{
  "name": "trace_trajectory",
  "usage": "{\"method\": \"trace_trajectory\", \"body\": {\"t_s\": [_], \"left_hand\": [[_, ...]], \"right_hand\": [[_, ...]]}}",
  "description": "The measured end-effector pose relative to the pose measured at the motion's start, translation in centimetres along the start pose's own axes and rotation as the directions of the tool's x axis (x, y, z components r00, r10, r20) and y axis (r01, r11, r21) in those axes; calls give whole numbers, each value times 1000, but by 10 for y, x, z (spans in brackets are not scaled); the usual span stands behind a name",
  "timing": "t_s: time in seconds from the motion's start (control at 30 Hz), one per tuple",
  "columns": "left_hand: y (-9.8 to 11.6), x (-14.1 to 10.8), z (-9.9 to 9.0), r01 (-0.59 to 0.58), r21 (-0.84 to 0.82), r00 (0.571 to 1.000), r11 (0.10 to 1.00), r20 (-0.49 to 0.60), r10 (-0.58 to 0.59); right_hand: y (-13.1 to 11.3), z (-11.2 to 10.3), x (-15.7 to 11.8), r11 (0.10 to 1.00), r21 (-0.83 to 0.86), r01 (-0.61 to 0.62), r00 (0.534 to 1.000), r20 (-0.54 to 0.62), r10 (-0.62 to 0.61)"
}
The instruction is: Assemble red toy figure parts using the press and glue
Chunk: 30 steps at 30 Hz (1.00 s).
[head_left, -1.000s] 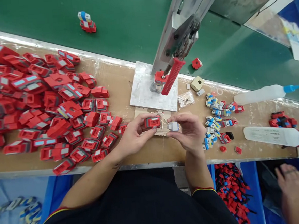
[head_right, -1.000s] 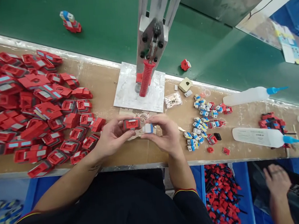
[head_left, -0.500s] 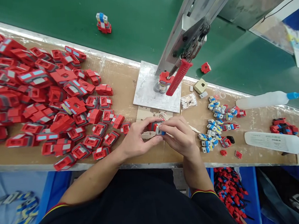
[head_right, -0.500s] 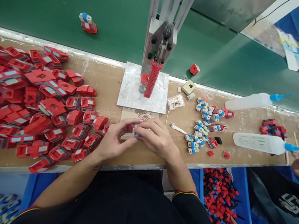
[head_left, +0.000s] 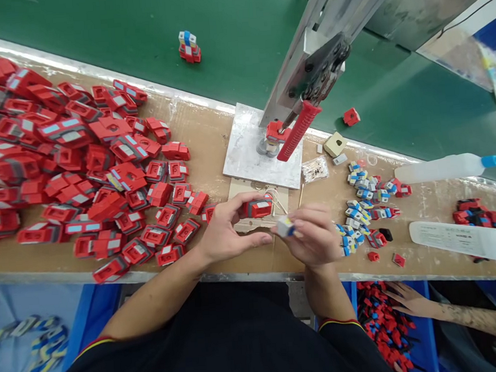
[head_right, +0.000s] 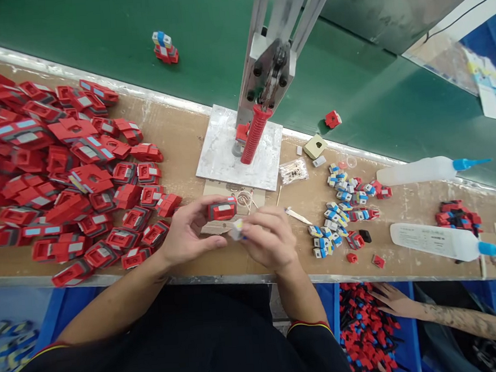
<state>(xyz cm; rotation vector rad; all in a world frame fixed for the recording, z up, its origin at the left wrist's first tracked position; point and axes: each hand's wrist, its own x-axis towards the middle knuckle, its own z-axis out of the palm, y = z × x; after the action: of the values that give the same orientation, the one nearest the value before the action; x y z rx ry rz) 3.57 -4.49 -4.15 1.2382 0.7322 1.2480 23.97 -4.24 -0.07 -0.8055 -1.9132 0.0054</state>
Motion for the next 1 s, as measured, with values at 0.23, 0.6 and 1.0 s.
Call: {"method": "trace_trajectory", "body": {"t_s": [0.23, 0.6, 1.0], "left_hand": [[0, 2, -1, 51, -70, 997, 996, -61, -55], [3, 9, 2, 82, -53, 990, 995, -114, -88], [-4, 8, 3, 54, -250, 998, 967, -29, -64]], "right_hand": [[37, -71, -31, 911, -204, -360, 873, 271, 405], [57, -101, -71, 702, -528, -477, 597, 391, 700], [43, -79, -48, 692, -156, -705, 673, 161, 722]]}}
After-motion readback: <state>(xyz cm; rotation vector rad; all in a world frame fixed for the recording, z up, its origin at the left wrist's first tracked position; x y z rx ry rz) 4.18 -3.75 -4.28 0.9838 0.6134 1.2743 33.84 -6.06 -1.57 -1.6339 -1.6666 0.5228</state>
